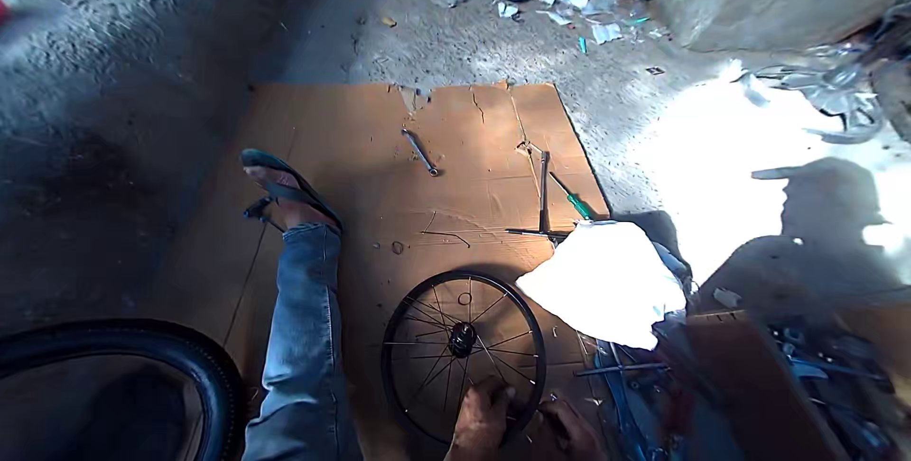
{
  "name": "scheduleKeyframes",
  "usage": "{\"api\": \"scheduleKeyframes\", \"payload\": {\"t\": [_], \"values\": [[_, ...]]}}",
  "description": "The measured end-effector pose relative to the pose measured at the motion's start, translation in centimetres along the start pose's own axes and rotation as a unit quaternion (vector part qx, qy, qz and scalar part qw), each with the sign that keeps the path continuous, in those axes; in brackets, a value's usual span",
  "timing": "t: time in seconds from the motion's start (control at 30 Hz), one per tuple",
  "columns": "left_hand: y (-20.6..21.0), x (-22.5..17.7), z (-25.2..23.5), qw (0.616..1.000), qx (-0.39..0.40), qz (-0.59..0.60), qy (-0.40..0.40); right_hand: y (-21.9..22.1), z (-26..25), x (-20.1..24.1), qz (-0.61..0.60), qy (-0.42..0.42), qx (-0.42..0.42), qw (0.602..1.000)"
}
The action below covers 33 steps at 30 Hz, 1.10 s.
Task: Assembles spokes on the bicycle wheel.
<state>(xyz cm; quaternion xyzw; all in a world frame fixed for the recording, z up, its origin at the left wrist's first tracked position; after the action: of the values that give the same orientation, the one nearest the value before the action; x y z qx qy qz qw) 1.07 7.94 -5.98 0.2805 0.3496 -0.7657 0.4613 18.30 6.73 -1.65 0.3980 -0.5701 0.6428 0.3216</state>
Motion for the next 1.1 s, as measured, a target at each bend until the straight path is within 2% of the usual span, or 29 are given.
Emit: {"api": "scheduleKeyframes", "payload": {"t": [0.3,0.67,0.87,1.0,1.1], "values": [[-0.2,-1.4,0.0,0.998,-0.022,0.059,-0.014,0.0,0.0,0.1,-0.05,0.011,-0.051,0.997],[-0.3,-1.2,0.6,0.998,-0.037,0.027,-0.038,0.6,0.4,1.7,-0.016,-0.026,-0.046,0.998],[-0.4,-1.5,0.7,0.998,-0.035,0.021,-0.049,0.4,0.2,1.3,-0.064,-0.006,-0.065,0.996],[-0.4,-1.4,0.8,0.998,-0.033,0.03,-0.052,0.1,-0.1,0.1,-0.158,0.078,-0.061,0.982],[-0.3,-1.3,0.6,0.997,-0.027,0.036,-0.056,0.1,-0.3,0.1,-0.156,0.066,-0.06,0.984]]}}
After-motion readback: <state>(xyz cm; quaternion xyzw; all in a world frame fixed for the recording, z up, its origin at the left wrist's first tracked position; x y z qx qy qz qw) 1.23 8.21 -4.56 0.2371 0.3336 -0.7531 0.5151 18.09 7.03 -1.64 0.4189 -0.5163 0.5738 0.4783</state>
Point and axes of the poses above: each hand's wrist, its own z-axis away from the middle knuckle, its own y-axis out of the palm, x = y × z, the point moved 10 cm from there along -z, towards the middle knuckle, and after that the axes turned 13 degrees about -z, right-handed, at the moved point
